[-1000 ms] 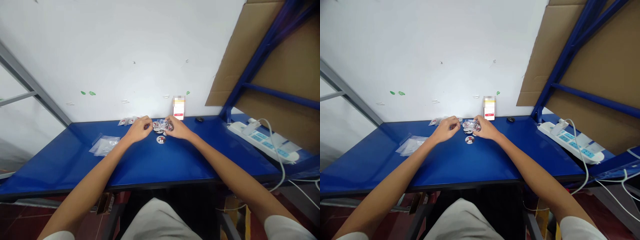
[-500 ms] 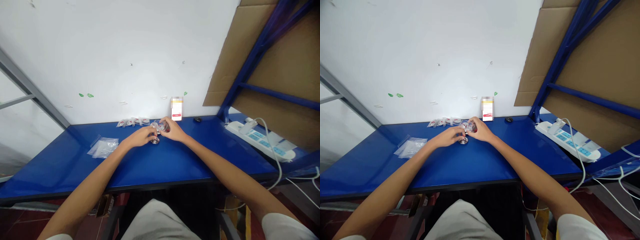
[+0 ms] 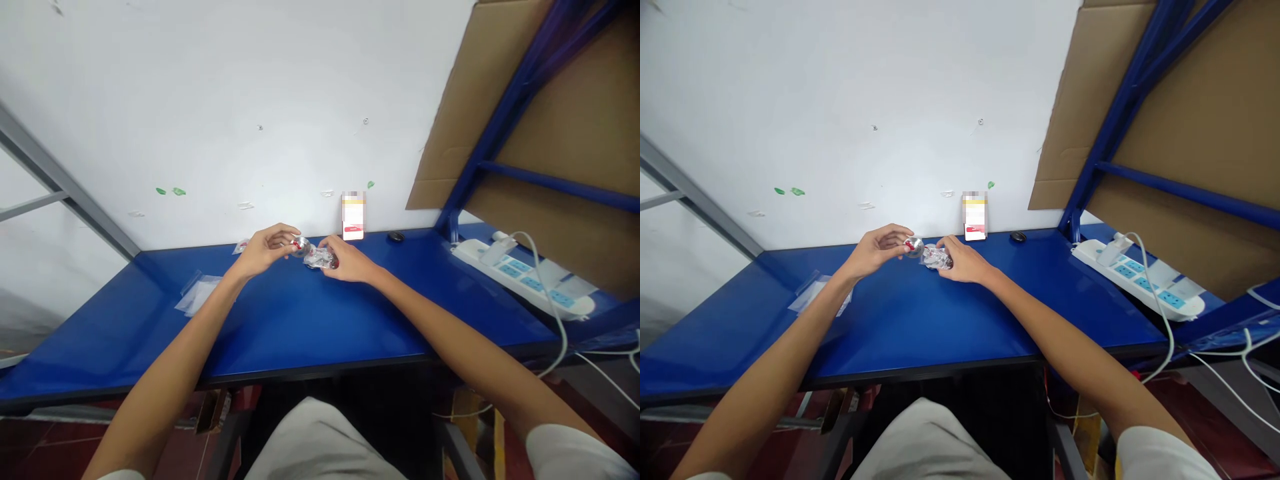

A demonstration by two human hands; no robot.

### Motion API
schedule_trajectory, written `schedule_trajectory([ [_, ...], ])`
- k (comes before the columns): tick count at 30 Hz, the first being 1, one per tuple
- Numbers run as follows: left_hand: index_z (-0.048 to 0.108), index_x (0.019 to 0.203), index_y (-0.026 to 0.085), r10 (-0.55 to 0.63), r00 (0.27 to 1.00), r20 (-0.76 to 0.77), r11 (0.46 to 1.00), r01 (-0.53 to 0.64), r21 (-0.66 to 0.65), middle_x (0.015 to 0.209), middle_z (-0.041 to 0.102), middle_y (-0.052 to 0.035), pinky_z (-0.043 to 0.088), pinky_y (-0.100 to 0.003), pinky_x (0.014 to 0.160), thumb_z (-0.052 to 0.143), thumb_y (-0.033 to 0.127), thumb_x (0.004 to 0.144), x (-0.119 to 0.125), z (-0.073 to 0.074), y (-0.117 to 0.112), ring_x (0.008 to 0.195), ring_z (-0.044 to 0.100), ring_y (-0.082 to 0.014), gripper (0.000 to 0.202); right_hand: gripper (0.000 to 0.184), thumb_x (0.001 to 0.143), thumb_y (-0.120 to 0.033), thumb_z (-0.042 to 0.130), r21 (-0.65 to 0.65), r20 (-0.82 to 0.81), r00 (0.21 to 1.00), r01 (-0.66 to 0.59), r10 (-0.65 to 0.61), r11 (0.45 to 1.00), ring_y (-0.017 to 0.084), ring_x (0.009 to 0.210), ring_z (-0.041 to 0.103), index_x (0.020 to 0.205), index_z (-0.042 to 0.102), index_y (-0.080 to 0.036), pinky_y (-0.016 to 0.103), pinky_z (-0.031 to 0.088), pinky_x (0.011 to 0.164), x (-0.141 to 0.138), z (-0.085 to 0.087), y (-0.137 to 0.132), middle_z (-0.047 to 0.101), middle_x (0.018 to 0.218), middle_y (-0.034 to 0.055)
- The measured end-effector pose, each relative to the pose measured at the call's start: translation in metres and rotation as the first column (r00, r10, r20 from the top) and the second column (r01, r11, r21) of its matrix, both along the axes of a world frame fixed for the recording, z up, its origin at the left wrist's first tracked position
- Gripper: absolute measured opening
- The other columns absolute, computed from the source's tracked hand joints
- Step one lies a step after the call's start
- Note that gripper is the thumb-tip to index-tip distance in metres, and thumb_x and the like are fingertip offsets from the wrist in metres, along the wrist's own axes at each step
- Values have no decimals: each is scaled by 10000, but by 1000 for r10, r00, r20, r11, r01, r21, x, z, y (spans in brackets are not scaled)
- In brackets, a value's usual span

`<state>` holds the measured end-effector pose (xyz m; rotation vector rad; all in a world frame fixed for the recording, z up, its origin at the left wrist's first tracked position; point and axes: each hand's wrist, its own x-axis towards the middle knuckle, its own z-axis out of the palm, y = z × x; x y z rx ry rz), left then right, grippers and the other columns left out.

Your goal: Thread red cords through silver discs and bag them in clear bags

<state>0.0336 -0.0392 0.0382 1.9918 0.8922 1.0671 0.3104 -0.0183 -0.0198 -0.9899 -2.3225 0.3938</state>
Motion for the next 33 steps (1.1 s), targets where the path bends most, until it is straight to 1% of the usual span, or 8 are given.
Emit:
schedule_trajectory([
  [4, 811, 1086, 204, 9, 992, -124, 993, 5, 115, 1122, 790, -101, 568, -385, 984, 748, 338, 926, 1, 3, -4, 1035, 735, -228, 218, 526, 804, -289, 743, -14, -6, 1000, -12, 12, 1000, 246, 972, 654, 1282, 529, -257, 335, 477, 780, -1, 1, -1, 626, 1225, 75],
  [7, 832, 969, 209, 22, 982, -187, 991, 3, 131, 1080, 806, -90, 556, -381, 1000, 741, 348, 924, 2, 3, -4, 1044, 734, -231, 172, 535, 798, -276, 747, 1, -7, 1000, -21, 21, 1000, 255, 994, 662, 1285, 527, -258, 342, 484, 785, 0, 1, -1, 624, 1230, 77],
  [11, 833, 1000, 178, 95, 987, -131, 995, -96, 4, 942, 814, -81, 582, -311, 793, 801, 403, 865, 7, -6, -1, 859, 735, -207, 263, 543, 804, -264, 745, 72, 17, 1000, -4, 3, 997, 242, 936, 653, 1299, 522, -265, 336, 476, 746, 0, 3, -1, 606, 1232, 75],
  [16, 849, 1013, 158, 166, 982, -91, 958, -182, -222, 657, 723, -47, 387, -213, 440, 854, 423, 808, 17, -18, -2, 519, 578, -128, 335, 553, 815, -280, 753, 166, 33, 999, -12, 7, 986, 247, 917, 639, 1316, 519, -261, 342, 467, 726, 0, 7, -5, 588, 1242, 83],
  [21, 835, 1074, 141, 241, 970, -38, 902, -238, -360, 495, 621, -7, 341, -208, 373, 844, 453, 818, 27, -22, -6, 392, 494, -110, 404, 567, 842, -296, 746, 257, 83, 996, 3, -25, 966, 252, 881, 615, 1357, 518, -231, 371, 479, 740, -3, 9, -7, 564, 1275, 115],
  [26, 788, 1132, 134, 234, 972, 9, 849, -199, -489, 451, 571, 24, 312, -195, 351, 868, 436, 801, 40, -29, -10, 362, 475, -105, 455, 631, 828, -282, 760, 314, 103, 994, 2, -36, 950, 285, 922, 620, 1398, 496, -218, 404, 501, 778, -6, 6, -7, 557, 1285, 136],
  [29, 752, 1141, 142, 161, 987, 21, 862, -131, -490, 445, 574, 30, 326, -191, 356, 847, 465, 835, 45, -34, -11, 346, 473, -102, 455, 604, 839, -267, 748, 315, 94, 995, -1, -30, 949, 294, 940, 622, 1388, 501, -220, 412, 509, 789, -7, 6, -9, 562, 1290, 139],
  [33, 721, 1098, 167, 125, 992, -8, 913, -119, -389, 635, 720, -18, 362, -197, 356, 830, 494, 854, 48, -37, -13, 397, 592, -125, 422, 599, 827, -236, 743, 302, 70, 997, -3, -19, 953, 299, 962, 621, 1380, 512, -224, 416, 515, 798, -9, 6, -11, 564, 1298, 142],
])
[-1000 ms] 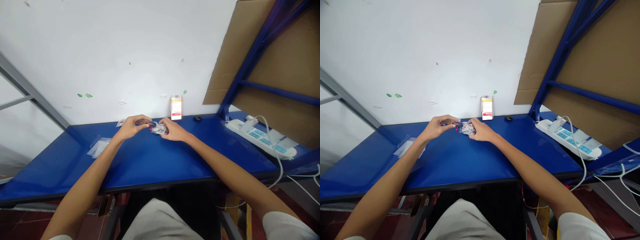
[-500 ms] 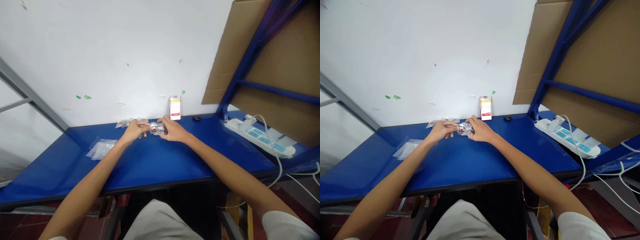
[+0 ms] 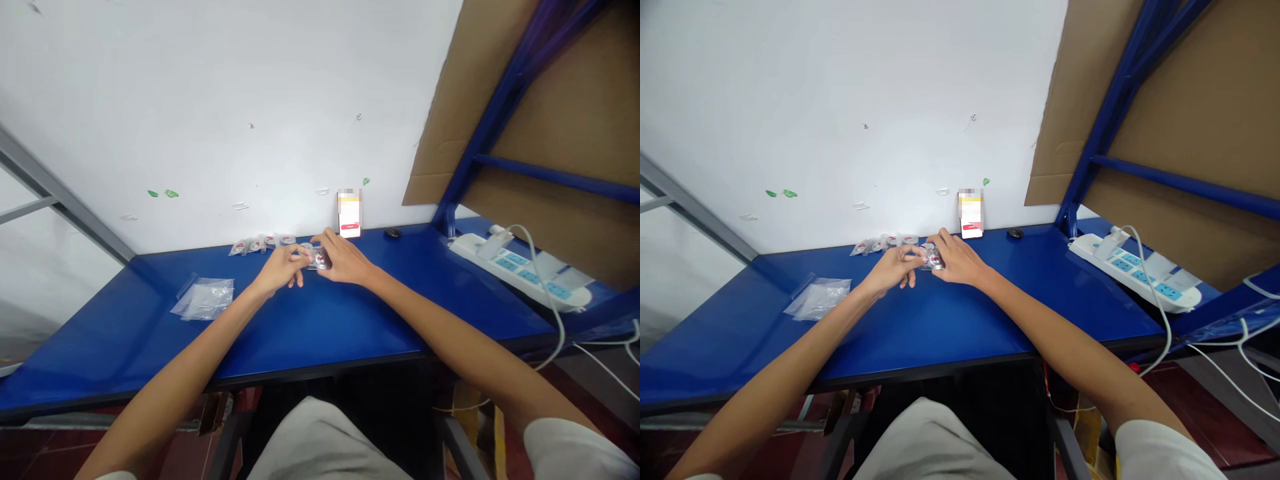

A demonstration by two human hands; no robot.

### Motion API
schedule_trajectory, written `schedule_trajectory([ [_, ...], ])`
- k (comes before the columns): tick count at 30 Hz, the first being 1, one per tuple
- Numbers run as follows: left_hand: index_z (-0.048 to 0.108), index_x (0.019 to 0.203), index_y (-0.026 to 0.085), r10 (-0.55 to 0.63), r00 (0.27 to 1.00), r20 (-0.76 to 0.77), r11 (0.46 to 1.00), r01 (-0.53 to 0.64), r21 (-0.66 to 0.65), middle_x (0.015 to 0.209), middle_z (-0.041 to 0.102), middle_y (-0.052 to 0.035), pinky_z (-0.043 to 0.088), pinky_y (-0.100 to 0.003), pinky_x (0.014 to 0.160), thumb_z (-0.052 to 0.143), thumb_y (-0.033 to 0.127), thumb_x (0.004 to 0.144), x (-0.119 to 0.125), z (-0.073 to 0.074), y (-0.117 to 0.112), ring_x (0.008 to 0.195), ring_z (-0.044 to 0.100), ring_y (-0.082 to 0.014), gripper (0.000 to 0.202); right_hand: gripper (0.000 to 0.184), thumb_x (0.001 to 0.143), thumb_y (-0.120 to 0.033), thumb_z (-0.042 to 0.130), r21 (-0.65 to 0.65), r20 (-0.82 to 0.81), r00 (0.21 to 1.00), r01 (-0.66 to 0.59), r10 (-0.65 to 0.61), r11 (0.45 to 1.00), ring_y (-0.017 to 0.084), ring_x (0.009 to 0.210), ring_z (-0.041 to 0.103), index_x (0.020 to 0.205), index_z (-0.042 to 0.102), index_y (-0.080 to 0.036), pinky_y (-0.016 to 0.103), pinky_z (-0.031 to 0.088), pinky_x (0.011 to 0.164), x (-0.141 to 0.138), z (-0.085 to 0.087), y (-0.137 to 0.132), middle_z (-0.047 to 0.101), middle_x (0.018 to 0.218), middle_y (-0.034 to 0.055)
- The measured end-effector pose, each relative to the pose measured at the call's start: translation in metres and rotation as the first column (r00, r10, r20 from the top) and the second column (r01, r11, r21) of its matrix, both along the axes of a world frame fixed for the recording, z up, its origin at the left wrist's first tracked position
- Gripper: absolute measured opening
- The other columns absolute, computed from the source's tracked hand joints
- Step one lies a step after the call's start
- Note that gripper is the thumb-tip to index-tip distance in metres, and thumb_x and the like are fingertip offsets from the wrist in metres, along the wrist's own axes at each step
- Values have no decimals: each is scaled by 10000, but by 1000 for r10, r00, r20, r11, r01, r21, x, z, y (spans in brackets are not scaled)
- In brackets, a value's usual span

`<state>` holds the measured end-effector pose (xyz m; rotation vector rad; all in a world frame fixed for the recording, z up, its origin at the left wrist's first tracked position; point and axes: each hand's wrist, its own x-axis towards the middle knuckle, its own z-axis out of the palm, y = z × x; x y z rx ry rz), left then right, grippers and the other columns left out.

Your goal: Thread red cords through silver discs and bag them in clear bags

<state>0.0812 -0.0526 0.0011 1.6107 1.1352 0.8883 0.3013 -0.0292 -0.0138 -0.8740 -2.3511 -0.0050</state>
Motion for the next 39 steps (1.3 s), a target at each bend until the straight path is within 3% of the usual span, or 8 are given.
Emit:
schedule_trajectory([
  [5, 799, 975, 151, 99, 991, -93, 979, -81, 186, 736, 760, -51, 401, -210, 386, 799, 490, 879, 2, 2, -2, 471, 664, -144, 352, 563, 845, -257, 722, -16, -21, 1000, 10, -11, 1000, 296, 967, 634, 1369, 518, -235, 420, 521, 809, -3, -3, -1, 567, 1295, 130],
  [11, 735, 1353, 143, -154, 979, -136, 979, 170, 117, 632, 718, -25, 496, -242, 474, 574, 444, 1033, 0, 17, -10, 446, 636, -141, 467, 531, 847, -268, 714, -76, -95, 995, 11, -19, 997, 270, 958, 655, 1338, 513, -243, 392, 526, 777, -2, -8, 3, 571, 1264, 112],
  [16, 749, 1269, 161, -57, 993, -104, 956, 85, 282, 961, 805, -97, 539, -265, 534, 565, 433, 1033, -6, 27, -13, 569, 695, -146, 404, 480, 816, -318, 764, -252, -333, 942, -54, -34, 966, 257, 1026, 653, 1245, 558, -256, 380, 544, 817, -5, -12, 9, 618, 1214, 76],
  [20, 670, 1298, 200, 233, 972, 19, 835, -210, 509, 1212, 753, -114, 622, -308, 812, 707, 433, 971, -5, 19, -10, 1003, 744, -212, 403, 499, 793, -480, 824, -588, -561, 806, -227, -190, 776, 185, 747, 616, 1182, 598, -263, 315, 519, 609, -10, -10, 10, 661, 1009, 18],
  [23, 569, 1387, 200, 167, 985, 39, 925, -170, 340, 1353, 671, -155, 647, -336, 817, 860, 463, 845, 4, 2, -5, 1078, 726, -238, 668, 499, 831, -615, 771, -677, -667, 705, -439, -241, 591, 177, 679, 590, 1146, 612, -263, 296, 477, 543, -14, -7, 6, 664, 916, 10],
  [26, 618, 1298, 157, 75, 991, 107, 986, -89, 140, 1291, 695, -164, 668, -353, 753, 839, 498, 856, 13, -16, 0, 1043, 738, -258, 600, 457, 944, -678, 561, -653, -734, 636, -562, -239, 508, 219, 791, 646, 1069, 623, -243, 326, 533, 635, -19, -7, 2, 688, 911, 37],
  [36, 720, 1359, 194, 111, 985, -132, 923, -52, 382, 1390, 736, -101, 583, -407, 1009, 549, 365, 1044, -11, -13, 17, 1289, 682, -310, 397, 389, 839, -561, 816, -573, -688, 714, -425, -130, 700, 195, 790, 706, 954, 636, -235, 304, 545, 651, -16, -18, 15, 686, 872, 7],
  [39, 702, 1386, 213, 146, 973, -181, 893, -51, 448, 1380, 743, -96, 568, -403, 1015, 530, 362, 1065, -10, -12, 15, 1163, 745, -290, 394, 360, 833, -528, 832, -541, -696, 709, -413, -115, 733, 217, 785, 727, 943, 668, -227, 321, 572, 632, -13, -17, 17, 678, 822, 13],
])
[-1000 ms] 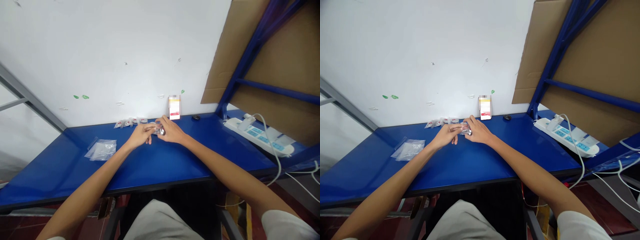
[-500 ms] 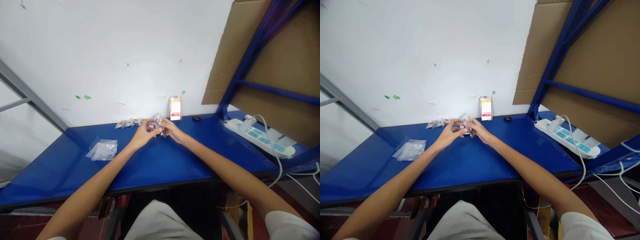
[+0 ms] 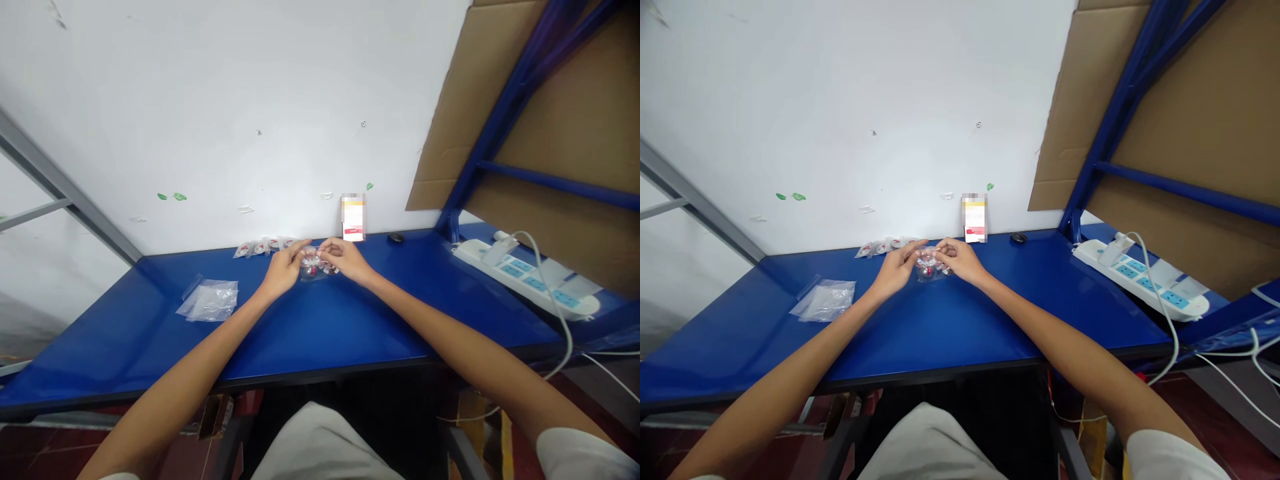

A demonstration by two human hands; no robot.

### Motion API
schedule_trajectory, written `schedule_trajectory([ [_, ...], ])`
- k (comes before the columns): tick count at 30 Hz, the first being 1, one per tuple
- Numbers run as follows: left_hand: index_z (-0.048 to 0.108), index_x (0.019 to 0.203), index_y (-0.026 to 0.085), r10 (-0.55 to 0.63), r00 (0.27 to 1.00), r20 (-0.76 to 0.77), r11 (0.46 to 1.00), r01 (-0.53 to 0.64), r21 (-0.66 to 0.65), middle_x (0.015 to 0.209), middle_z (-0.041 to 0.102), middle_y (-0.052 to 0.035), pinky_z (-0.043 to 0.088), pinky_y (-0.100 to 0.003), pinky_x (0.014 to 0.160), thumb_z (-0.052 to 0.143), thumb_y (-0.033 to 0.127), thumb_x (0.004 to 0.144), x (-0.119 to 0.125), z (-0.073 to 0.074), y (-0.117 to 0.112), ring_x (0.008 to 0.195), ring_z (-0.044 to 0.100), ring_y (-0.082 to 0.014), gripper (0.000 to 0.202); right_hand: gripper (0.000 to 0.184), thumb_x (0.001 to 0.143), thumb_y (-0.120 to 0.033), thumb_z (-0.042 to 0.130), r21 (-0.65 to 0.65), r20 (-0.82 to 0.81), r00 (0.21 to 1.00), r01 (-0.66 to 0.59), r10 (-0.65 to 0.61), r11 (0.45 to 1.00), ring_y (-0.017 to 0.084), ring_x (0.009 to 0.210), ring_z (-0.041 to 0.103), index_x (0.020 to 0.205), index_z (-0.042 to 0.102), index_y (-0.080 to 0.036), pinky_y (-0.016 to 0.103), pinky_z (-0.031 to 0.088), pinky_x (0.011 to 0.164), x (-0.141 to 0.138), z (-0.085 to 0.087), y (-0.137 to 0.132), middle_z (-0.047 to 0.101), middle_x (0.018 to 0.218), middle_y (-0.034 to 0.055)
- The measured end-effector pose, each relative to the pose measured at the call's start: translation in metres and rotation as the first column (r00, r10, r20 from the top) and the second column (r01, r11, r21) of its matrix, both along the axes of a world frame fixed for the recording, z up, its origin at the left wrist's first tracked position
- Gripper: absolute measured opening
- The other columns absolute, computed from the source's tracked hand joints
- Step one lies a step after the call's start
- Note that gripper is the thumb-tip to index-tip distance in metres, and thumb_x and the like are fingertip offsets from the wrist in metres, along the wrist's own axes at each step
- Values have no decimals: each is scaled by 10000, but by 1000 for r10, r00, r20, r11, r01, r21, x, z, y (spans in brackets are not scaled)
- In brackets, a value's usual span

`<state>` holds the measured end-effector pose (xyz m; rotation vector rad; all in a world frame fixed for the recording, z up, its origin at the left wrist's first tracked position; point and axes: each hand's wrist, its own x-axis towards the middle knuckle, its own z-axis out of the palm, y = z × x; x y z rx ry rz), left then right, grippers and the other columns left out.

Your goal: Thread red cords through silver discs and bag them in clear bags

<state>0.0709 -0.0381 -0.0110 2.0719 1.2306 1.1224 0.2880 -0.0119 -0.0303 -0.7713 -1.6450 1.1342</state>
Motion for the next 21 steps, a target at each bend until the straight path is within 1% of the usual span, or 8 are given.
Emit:
schedule_trajectory([
  [3, 666, 1416, 224, -7, 997, 72, 1000, 9, -18, 1152, 811, -76, 603, -347, 802, 551, 426, 1071, 2, -3, -2, 790, 783, -225, 416, 348, 815, -511, 846, 15, -19, 999, 42, -42, 999, 192, 693, 681, 941, 699, -221, 302, 569, 565, 2, 3, 1, 636, 763, -6],
  [5, 703, 1355, 225, -8, 989, 145, 1000, 7, 1, 993, 815, -46, 592, -311, 705, 600, 475, 1047, 2, -4, -2, 699, 760, -206, 409, 344, 817, -500, 846, 13, -49, 998, 37, -37, 999, 171, 652, 646, 981, 723, -224, 293, 576, 554, 4, 6, 0, 600, 742, -20],
  [7, 756, 1263, 214, -28, 975, 221, 999, 20, 38, 948, 808, -43, 587, -295, 664, 649, 496, 1015, 2, -4, -2, 685, 742, -195, 390, 332, 831, -488, 837, 3, -82, 997, 8, -8, 1000, 163, 656, 630, 1019, 747, -229, 287, 585, 560, 5, 9, -2, 601, 772, -13],
  [10, 808, 1150, 192, -92, 947, 308, 994, 70, 79, 1035, 815, -67, 591, -294, 652, 698, 460, 979, -1, 2, -3, 677, 708, -172, 336, 287, 841, -456, 835, -4, -130, 991, -30, 30, 1000, 163, 692, 626, 1017, 781, -237, 278, 583, 577, 6, 12, -4, 638, 835, 9],
  [14, 852, 1022, 179, -200, 933, 300, 979, 178, 99, 1029, 824, -78, 604, -334, 792, 652, 380, 998, -6, 12, -6, 708, 722, -176, 285, 199, 839, -402, 818, -16, -185, 982, -38, 34, 999, 175, 742, 645, 940, 799, -232, 285, 581, 643, 11, 15, -4, 691, 863, 21],
  [16, 860, 980, 171, -188, 942, 279, 982, 171, 84, 969, 826, -79, 603, -336, 796, 657, 393, 997, -7, 14, -7, 715, 728, -185, 302, 220, 876, -428, 760, -12, -176, 982, -72, 68, 997, 191, 793, 669, 906, 799, -214, 302, 588, 702, 15, 17, -3, 727, 912, 42],
  [18, 860, 959, 167, -126, 957, 261, 992, 114, 59, 940, 828, -82, 604, -325, 746, 720, 418, 960, -5, 13, -6, 744, 739, -204, 288, 305, 924, -481, 696, 4, -124, 986, -111, 110, 994, 197, 800, 685, 890, 791, -194, 322, 588, 750, 18, 18, -2, 744, 929, 62],
  [21, 859, 1015, 184, -97, 966, 238, 995, 92, 33, 1029, 837, -86, 619, -336, 799, 786, 394, 913, 0, 6, -4, 901, 776, -245, 245, 303, 869, -487, 784, 72, -33, 997, -61, 64, 996, 189, 788, 695, 949, 752, -197, 326, 583, 785, 17, 18, -1, 734, 902, 42],
])
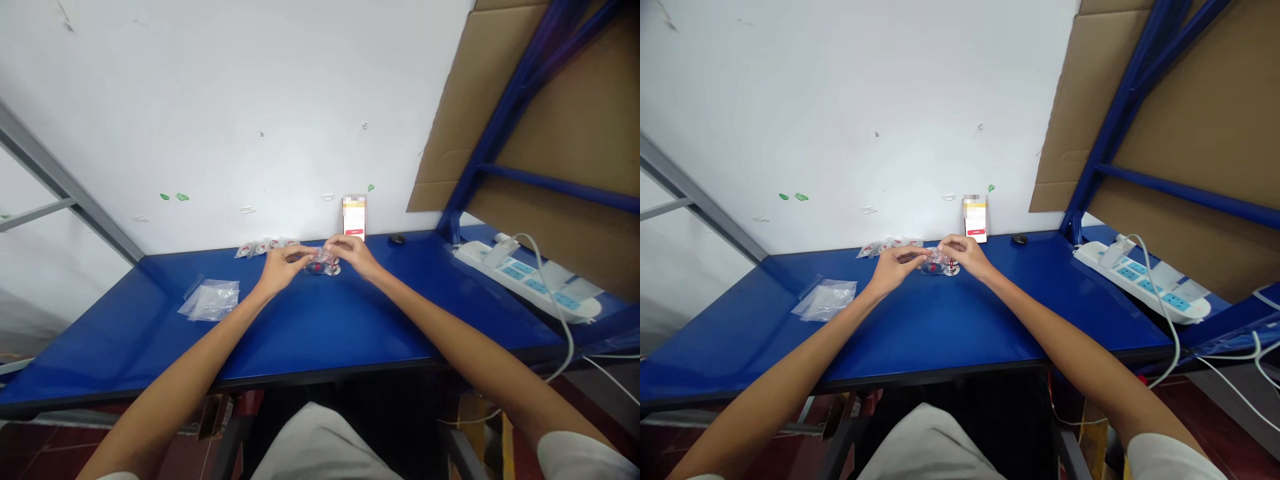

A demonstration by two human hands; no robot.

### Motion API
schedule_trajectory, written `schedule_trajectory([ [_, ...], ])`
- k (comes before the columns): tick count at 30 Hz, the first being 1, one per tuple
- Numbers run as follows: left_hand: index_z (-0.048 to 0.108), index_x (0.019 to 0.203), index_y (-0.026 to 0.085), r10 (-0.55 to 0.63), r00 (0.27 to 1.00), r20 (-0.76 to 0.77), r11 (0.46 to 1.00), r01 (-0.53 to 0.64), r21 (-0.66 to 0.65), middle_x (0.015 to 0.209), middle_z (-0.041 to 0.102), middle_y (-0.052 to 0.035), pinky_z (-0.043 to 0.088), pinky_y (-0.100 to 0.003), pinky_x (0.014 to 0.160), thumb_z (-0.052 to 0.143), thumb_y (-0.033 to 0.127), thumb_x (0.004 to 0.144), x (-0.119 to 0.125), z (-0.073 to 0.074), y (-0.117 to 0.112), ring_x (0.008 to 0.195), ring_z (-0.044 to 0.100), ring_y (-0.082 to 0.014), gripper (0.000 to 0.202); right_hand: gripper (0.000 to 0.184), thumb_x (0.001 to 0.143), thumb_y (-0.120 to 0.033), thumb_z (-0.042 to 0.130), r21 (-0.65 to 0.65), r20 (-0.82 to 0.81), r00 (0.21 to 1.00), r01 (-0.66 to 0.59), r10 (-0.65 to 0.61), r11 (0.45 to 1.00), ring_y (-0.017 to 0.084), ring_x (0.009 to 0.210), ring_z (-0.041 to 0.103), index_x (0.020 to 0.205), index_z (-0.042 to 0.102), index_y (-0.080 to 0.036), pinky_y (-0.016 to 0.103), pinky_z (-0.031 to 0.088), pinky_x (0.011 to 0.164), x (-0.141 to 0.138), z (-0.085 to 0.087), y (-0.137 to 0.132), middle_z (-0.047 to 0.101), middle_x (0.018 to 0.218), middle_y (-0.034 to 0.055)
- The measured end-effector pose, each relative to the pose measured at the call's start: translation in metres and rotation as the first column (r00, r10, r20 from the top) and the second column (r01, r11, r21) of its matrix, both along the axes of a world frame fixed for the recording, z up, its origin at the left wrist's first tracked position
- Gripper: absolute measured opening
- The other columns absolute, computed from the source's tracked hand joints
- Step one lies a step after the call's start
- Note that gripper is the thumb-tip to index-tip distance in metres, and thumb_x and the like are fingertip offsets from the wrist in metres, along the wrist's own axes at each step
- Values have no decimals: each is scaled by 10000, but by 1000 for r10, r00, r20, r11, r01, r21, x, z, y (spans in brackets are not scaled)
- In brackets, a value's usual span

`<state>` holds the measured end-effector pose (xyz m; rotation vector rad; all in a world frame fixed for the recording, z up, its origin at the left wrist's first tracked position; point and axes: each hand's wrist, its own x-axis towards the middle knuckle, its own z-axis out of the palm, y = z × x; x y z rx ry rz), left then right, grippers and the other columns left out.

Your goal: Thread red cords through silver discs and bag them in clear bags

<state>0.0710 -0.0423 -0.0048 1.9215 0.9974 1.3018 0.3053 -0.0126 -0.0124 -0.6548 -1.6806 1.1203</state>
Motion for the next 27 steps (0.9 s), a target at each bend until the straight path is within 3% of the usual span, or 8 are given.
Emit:
schedule_trajectory([
  [2, 852, 1040, 195, -11, 1000, -10, 1000, 11, -4, 1083, 835, -86, 619, -347, 867, 781, 368, 918, 2, -4, 1, 992, 782, -257, 224, 355, 795, -425, 865, 57, 44, 997, 63, -66, 996, 186, 829, 704, 1043, 724, -213, 317, 582, 806, -3, -3, 2, 725, 905, 18],
  [4, 827, 1071, 192, -4, 1000, 2, 1000, 4, -18, 1054, 836, -85, 621, -349, 862, 779, 362, 919, 3, -6, 2, 994, 790, -261, 233, 342, 810, -392, 843, 77, 103, 991, 74, -81, 994, 188, 862, 718, 1075, 727, -211, 317, 588, 811, -5, -6, 3, 743, 953, 30],
  [9, 798, 1119, 189, 30, 999, -20, 998, -32, -61, 1028, 838, -86, 623, -385, 927, 795, 353, 895, 1, -6, 3, 980, 803, -268, 277, 212, 862, -359, 749, 51, 202, 978, 38, -47, 998, 208, 824, 740, 978, 788, -187, 306, 605, 694, -4, -8, 2, 781, 922, 62],
  [12, 842, 1024, 184, 16, 1000, -3, 997, -16, -76, 1047, 836, -96, 624, -397, 931, 786, 365, 887, 1, -9, 5, 983, 796, -278, 233, 240, 859, -360, 752, 25, 190, 981, 23, -28, 999, 213, 776, 743, 1021, 795, -186, 288, 601, 612, -4, -5, -1, 775, 848, 52],
  [16, 862, 1049, 195, 34, 993, 115, 991, -18, -134, 998, 836, -86, 628, -371, 831, 790, 354, 863, 1, -14, 9, 923, 786, -265, 256, 269, 876, -362, 749, 30, 188, 981, 52, -56, 998, 197, 712, 739, 1072, 810, -189, 278, 590, 576, -4, -3, -2, 790, 858, 56],
  [21, 882, 974, 192, 68, 982, 176, 984, -37, -175, 936, 835, -68, 614, -356, 851, 792, 275, 805, -4, -14, 13, 853, 761, -230, 208, 295, 901, -378, 730, 21, 173, 982, 69, -72, 997, 163, 565, 677, 1111, 836, -201, 280, 573, 555, -3, -7, 2, 762, 715, 26],
  [24, 883, 957, 167, -9, 973, 232, 979, 56, -197, 1001, 835, -98, 619, -373, 886, 741, 344, 877, -7, -10, 13, 886, 759, -238, 241, 268, 883, -335, 712, 41, 116, 990, 77, -82, 996, 162, 603, 689, 1072, 850, -203, 275, 577, 573, -3, -7, 1, 779, 763, 30],
  [27, 877, 953, 155, -6, 981, 195, 980, 44, -193, 1019, 833, -119, 620, -383, 897, 762, 433, 899, -8, -6, 13, 930, 759, -258, 306, 244, 854, -288, 692, 67, 98, 989, 104, -111, 992, 165, 652, 705, 1008, 859, -201, 277, 584, 606, -4, -5, -1, 807, 846, 43],
])
